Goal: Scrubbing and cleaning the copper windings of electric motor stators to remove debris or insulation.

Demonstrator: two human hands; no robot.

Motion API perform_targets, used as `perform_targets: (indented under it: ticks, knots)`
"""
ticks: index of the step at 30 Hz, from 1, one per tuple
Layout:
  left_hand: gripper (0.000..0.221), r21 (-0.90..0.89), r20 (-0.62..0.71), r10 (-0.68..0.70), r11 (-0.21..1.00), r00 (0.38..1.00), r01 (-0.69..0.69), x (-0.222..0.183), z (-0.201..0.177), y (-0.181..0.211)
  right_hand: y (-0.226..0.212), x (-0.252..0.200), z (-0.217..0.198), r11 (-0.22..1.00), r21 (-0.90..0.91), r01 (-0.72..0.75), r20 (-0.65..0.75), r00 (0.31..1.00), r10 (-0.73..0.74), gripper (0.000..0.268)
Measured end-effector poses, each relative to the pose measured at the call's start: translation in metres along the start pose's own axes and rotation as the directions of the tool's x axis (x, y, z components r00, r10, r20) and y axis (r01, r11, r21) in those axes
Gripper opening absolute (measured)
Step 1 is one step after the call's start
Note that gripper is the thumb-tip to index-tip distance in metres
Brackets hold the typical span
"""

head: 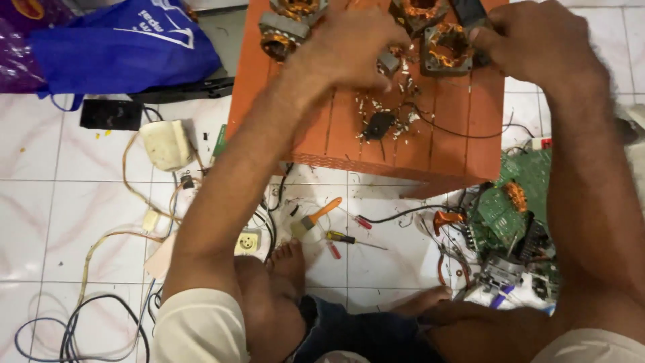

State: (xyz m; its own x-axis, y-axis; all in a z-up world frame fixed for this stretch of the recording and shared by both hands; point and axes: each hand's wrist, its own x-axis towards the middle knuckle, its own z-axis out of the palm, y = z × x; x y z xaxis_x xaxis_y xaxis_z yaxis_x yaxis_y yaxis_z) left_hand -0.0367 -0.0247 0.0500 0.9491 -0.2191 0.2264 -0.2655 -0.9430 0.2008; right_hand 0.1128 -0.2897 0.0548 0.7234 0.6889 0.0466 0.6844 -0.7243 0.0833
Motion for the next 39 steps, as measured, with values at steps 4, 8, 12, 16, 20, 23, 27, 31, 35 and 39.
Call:
perform_targets:
  ticks: [4,8,12,16,20,23,27,31,35,39]
  knots:
    - [0.055,0.186,-0.099,0.164,0.972,0.981,-0.144,0.009,0.03,-0.016,-0.016,0.008,0.003,0.999,0.03,0.013,0.035,0.999,-0.014,0.042]
    - [0.055,-0.017,0.016,-0.005,1.0,1.0,0.006,0.011,0.005,-0.016,-0.022,0.004,-0.006,0.999,0.043,-0.007,0.055,0.998,0.005,0.04]
    - [0.04,-0.299,-0.088,-0.188,0.942,0.978,0.154,-0.008,-0.018,-0.024,-0.029,-0.016,-0.032,0.973,0.232,-0.023,0.019,1.0,0.019,0.027]
    - [0.054,-0.169,-0.114,-0.354,0.928,0.928,0.333,-0.005,-0.016,-0.042,-0.023,-0.024,-0.04,0.969,0.243,-0.048,0.04,0.998,0.039,0.028]
    - [0.042,-0.161,-0.257,-0.335,0.94,0.907,0.302,-0.005,-0.013,-0.053,-0.02,-0.026,-0.042,0.964,0.259,-0.064,0.048,0.997,0.053,0.03]
    - [0.036,-0.201,-0.325,-0.328,0.94,0.887,0.274,-0.001,-0.002,-0.058,-0.017,-0.028,-0.038,0.973,0.231,-0.024,0.02,1.0,0.02,0.031]
    - [0.032,-0.247,-0.365,-0.395,0.914,0.843,0.321,0.02,0.032,-0.079,-0.022,-0.032,-0.045,0.978,0.204,-0.04,0.029,0.999,0.034,0.033]
    - [0.032,-0.274,-0.383,-0.38,0.917,0.842,0.29,0.03,0.038,-0.07,-0.024,-0.039,-0.054,0.984,0.179,-0.021,0.009,1.0,0.019,0.035]
    - [0.043,-0.088,-0.449,-0.251,0.967,0.857,0.237,0.04,0.05,-0.073,-0.021,-0.047,-0.062,0.956,0.29,-0.047,0.028,0.999,0.041,0.03]
    - [0.045,-0.007,-0.45,-0.257,0.959,0.855,0.284,0.046,0.069,-0.081,-0.004,-0.048,-0.053,0.93,0.362,-0.061,0.04,0.998,0.05,0.032]
